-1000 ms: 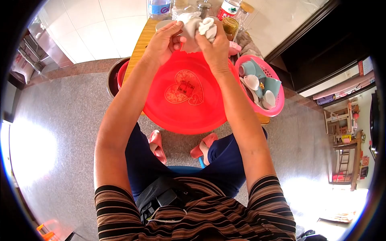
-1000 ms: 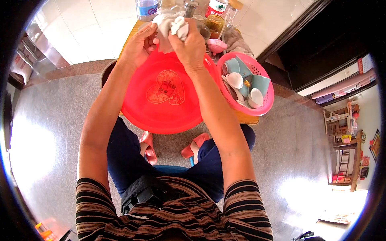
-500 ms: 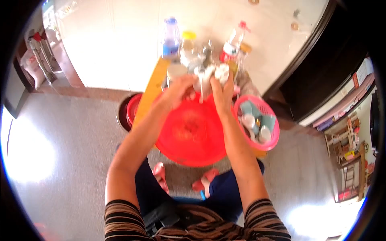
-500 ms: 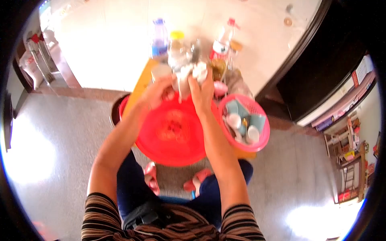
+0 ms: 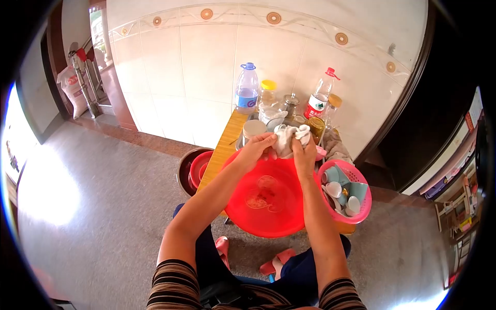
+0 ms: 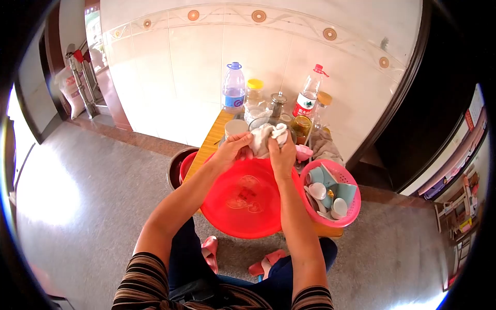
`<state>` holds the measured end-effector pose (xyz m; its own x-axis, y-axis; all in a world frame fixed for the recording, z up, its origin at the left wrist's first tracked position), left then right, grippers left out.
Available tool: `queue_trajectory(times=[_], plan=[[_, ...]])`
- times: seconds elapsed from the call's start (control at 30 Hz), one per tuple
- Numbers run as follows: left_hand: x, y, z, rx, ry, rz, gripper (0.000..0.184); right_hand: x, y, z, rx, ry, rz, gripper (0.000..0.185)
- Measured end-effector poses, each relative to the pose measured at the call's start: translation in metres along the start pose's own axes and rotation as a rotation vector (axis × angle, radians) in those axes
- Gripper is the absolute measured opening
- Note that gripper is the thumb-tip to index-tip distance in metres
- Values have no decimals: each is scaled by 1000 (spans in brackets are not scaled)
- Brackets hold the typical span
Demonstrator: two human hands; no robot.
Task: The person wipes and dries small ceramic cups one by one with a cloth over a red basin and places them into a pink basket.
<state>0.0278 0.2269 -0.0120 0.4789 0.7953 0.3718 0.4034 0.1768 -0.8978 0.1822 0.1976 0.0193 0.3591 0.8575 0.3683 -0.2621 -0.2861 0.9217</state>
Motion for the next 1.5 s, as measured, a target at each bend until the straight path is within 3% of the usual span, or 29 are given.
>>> queue_trajectory(times=[0.07,0.2,0.27,0.43,0.47,0.53,0.67,0.73,0.8,0.9,0.97,1.1,1.2,1.33,1.47,1.5], plan=[[3,-4,3,-307,-18,-58,20,-2,6,-3,-37,-28,50,31],[3,2,11,-346,-224,16,18,-21,28,-14,-176,-51,341,37],[9,17,15,-356,-183,-4,19,-32,47,-18,-355,-79,487,36],[1,-6,-6,79,-44,-61,24,-35,61,-10,-394,-201,593,28],[-1,-2,-9,63,-33,-48,24,-30,54,-7,-413,-207,578,28],[-2,-2,-14,265,37,-48,25,-12,31,4,-207,-159,292,26],[-1,-5,-10,181,-19,-61,25,-2,3,10,-76,-129,33,25],[1,3,-2,197,-49,-51,24,-10,16,6,-125,-149,111,25],[3,9,5,212,-82,-38,23,-27,46,-13,-376,-114,478,26],[2,8,11,126,-174,-24,22,-30,46,-20,-425,-76,429,32],[-4,6,19,-138,-416,65,15,-30,43,-22,-431,-47,390,34],[1,5,16,-490,-266,68,15,-22,24,-19,-315,-38,299,34],[2,6,13,-510,-259,74,16,-9,8,-10,-109,-17,160,31],[0,5,1,-278,-122,84,15,3,-8,-1,185,-26,-2,28],[0,9,1,-50,-109,51,17,-14,20,-1,-96,-134,133,29],[1,6,3,77,-120,7,21,-22,36,-7,-199,-123,272,29]])
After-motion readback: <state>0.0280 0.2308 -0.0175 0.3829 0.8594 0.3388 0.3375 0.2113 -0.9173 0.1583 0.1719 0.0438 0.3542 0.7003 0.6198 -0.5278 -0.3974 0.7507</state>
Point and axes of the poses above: each hand's wrist, its own x-axis towards the middle knuckle, its own z-axis out of the back of the hand, y = z × x, the point moved 7 cm from there along x, towards the middle knuckle, and after that the axes turned 11 degrees about -z, right-handed, at the moved point
